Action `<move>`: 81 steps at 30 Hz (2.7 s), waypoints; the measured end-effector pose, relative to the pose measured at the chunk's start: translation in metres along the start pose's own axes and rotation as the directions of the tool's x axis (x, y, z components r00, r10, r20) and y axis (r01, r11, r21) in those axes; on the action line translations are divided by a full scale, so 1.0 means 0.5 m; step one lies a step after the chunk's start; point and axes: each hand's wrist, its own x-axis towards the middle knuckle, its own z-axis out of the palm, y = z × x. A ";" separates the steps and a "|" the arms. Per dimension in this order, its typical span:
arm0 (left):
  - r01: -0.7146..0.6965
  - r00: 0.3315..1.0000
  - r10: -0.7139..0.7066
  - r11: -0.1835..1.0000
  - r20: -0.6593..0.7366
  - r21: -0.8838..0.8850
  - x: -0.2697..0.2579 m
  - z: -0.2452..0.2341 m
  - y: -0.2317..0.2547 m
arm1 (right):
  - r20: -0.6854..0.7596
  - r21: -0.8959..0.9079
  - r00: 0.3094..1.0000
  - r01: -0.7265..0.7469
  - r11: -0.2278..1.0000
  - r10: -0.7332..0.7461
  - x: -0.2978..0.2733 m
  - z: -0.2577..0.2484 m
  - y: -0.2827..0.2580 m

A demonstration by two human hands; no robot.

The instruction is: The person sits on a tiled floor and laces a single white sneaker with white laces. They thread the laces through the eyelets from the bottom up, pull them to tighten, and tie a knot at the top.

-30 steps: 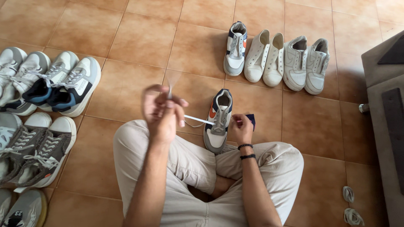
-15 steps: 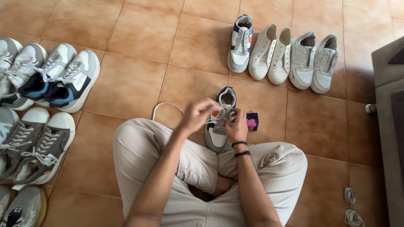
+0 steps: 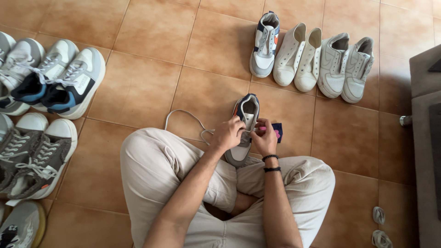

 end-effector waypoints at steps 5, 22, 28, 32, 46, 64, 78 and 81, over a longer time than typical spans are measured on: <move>-0.020 0.996 0.006 0.988 0.092 0.150 0.006 0.016 -0.005 | 0.009 -0.006 0.999 -0.042 0.999 0.042 -0.002 -0.001 0.005; -0.138 0.988 0.119 0.965 0.095 0.223 0.003 0.047 -0.001 | -0.013 -0.010 0.999 -0.040 0.999 0.040 0.003 0.004 0.019; -0.225 0.974 0.216 0.957 0.065 0.181 0.002 0.049 -0.004 | -0.007 0.022 0.999 -0.040 0.999 0.041 0.004 0.006 0.031; -0.168 0.984 0.158 0.975 0.083 0.142 0.000 0.049 -0.001 | -0.002 0.060 0.999 -0.045 0.997 0.045 0.003 0.005 0.032; 0.009 0.997 -0.009 1.000 0.080 0.006 0.006 0.079 -0.018 | 0.125 0.157 0.991 -0.066 0.985 0.046 0.013 -0.010 0.087; 0.033 0.999 -0.035 0.998 -0.026 -0.053 -0.012 0.045 -0.016 | -0.064 -0.440 0.957 0.228 0.869 -0.283 -0.059 -0.133 -0.066; 0.105 0.990 -0.098 0.992 0.106 -0.064 -0.012 -0.014 -0.009 | -0.115 -0.740 0.966 0.074 0.668 -0.234 0.021 -0.274 0.045; 0.184 0.974 -0.157 0.967 0.162 -0.174 -0.008 -0.045 -0.010 | 0.176 -0.626 0.929 0.360 0.692 -0.324 0.037 -0.153 0.037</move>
